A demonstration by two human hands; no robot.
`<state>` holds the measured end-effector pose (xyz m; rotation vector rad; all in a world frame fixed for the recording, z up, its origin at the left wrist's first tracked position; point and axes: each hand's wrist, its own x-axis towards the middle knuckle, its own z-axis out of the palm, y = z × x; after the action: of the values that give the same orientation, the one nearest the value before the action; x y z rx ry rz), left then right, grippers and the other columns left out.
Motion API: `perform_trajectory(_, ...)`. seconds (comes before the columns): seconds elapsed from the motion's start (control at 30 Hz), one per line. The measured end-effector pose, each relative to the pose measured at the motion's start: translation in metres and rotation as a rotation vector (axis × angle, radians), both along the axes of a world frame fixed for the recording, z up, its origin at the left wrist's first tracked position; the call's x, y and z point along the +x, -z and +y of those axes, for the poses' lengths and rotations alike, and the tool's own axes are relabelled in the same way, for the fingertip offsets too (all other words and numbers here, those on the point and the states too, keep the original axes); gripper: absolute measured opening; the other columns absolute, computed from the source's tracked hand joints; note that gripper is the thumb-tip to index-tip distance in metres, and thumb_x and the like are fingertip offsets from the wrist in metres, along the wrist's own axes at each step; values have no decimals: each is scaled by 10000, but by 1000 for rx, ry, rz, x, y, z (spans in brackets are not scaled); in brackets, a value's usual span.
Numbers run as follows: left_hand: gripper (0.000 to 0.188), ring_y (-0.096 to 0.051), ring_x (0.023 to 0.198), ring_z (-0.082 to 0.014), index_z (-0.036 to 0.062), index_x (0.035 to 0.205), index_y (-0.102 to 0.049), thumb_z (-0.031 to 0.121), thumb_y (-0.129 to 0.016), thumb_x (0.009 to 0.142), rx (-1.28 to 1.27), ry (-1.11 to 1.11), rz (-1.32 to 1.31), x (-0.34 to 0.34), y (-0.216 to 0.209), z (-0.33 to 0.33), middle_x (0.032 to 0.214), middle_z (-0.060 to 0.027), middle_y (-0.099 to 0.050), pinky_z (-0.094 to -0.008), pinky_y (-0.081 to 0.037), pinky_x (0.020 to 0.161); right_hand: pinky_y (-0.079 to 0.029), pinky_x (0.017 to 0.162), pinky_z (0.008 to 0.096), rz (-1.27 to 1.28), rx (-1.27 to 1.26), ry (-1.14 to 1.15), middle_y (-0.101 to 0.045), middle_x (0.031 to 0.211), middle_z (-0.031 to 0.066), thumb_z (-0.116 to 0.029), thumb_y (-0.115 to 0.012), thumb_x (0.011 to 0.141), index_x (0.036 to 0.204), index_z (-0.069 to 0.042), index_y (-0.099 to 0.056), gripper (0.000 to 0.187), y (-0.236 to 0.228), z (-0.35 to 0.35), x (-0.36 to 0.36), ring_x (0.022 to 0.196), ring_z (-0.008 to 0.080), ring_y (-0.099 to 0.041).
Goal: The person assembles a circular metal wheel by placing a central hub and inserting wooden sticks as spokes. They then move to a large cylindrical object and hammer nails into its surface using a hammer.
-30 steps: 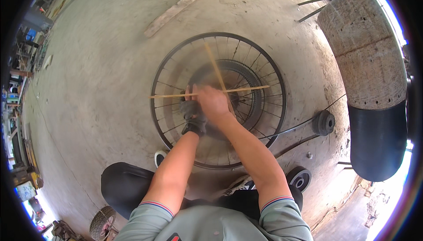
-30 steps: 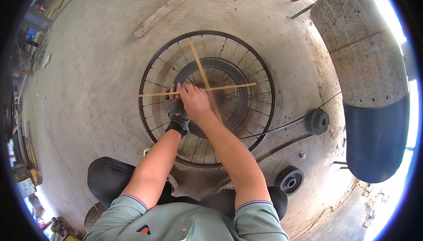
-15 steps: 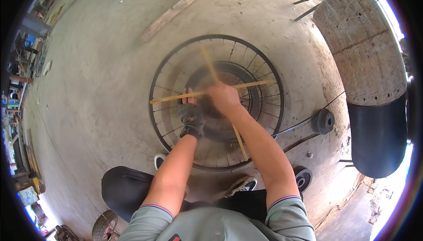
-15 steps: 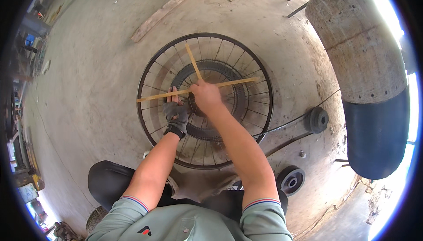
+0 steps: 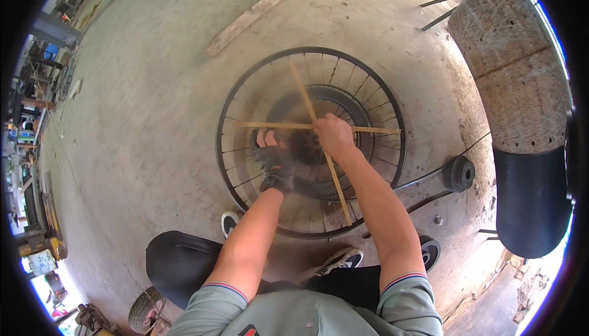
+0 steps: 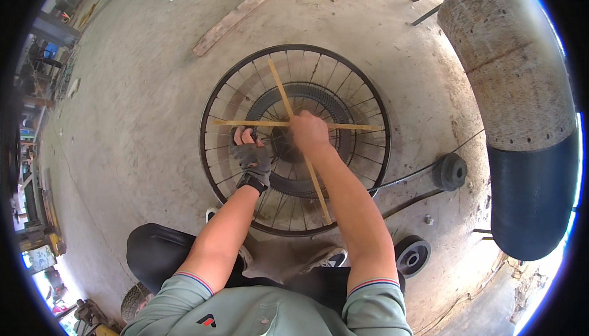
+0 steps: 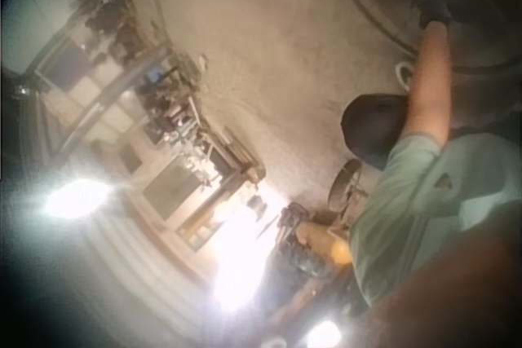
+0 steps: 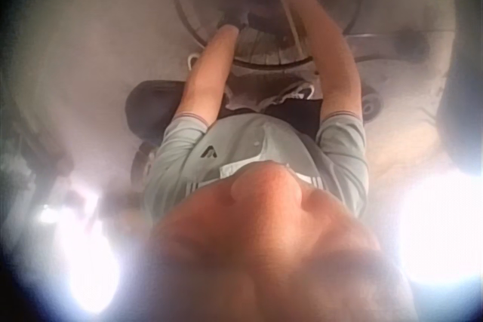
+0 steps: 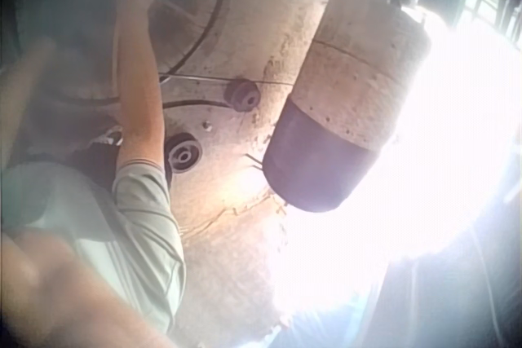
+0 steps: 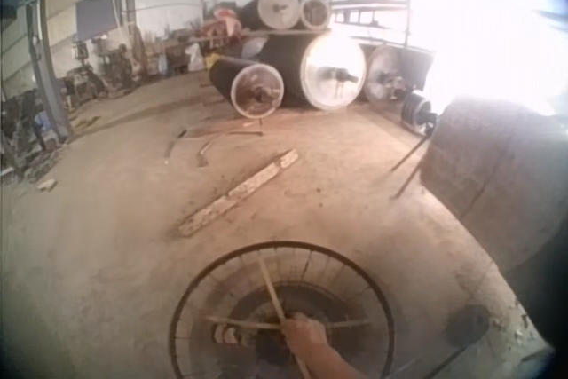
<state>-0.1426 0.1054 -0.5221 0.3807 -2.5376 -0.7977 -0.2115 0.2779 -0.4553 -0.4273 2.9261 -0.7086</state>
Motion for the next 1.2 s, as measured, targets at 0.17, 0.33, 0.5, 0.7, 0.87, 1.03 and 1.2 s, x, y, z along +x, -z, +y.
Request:
perform_trajectory(0.17, 516, -533, 1242, -450, 54, 1345, -527, -8, -633, 843, -72, 92, 63, -1, 2, -6, 1433, -237, -481, -534, -480, 996, -555, 781, 492, -5, -16, 34, -656, 942, 133, -141, -699, 860, 927, -109, -755, 93, 7, 0, 2, 886, 378, -688)
perform_trajectory(0.33, 594, -489, 1318, -424, 136, 1429, -588, 28, -597, 845, -344, 171, 74, -1, -10, -9, 1523, -139, -454, -522, -418, 1094, -559, 784, 484, 21, 38, -19, -661, 938, 121, -132, -692, 858, 959, -115, -775, 132, 12, 2, 2, 889, 364, -690)
perform_trajectory(0.5, 580, -466, 1378, -370, 192, 1416, -652, 73, -575, 854, -254, 272, -30, 2, -12, -11, 1590, -99, -415, -492, -371, 1156, -565, 791, 469, 20, 29, -117, -675, 955, 121, -92, -658, 843, 984, -105, -777, 185, 11, 9, 6, 903, 352, -698)
perform_trajectory(0.7, 520, -466, 1391, -347, 151, 1360, -677, 45, -565, 863, 24, 364, -79, -1, 13, -13, 1562, -129, -434, -439, -394, 1135, -557, 841, 450, -2, -114, -98, -701, 991, 120, -96, -660, 843, 994, -103, -799, 206, 8, 20, 10, 939, 351, -693)
perform_trajectory(0.87, 431, -492, 1352, -355, 93, 1260, -671, -44, -611, 855, 778, 355, -62, -3, 26, -9, 1476, -148, -497, -408, -453, 1072, -543, 863, 454, -24, -215, -63, -701, 986, 130, -117, -680, 833, 967, -103, -801, 181, 14, 22, 5, 956, 359, -682)
perform_trajectory(1.03, 343, -589, 1207, -377, 85, 1214, -675, 2, -648, 882, 205, 445, 50, -5, 31, -11, 1339, -174, -582, -444, -530, 942, -533, 848, 468, -25, -249, -7, -695, 940, 144, -138, -701, 819, 927, -88, -779, 143, 18, 19, 5, 945, 379, -670)
perform_trajectory(1.2, 308, -667, 980, -290, 107, 1225, -642, 22, -653, 929, 60, 498, 196, -8, 33, -10, 1282, -145, -577, -397, -564, 798, -527, 836, 471, -120, -300, 109, -688, 919, 159, -169, -741, 797, 940, -66, -762, 177, 18, 20, 4, 936, 390, -663)
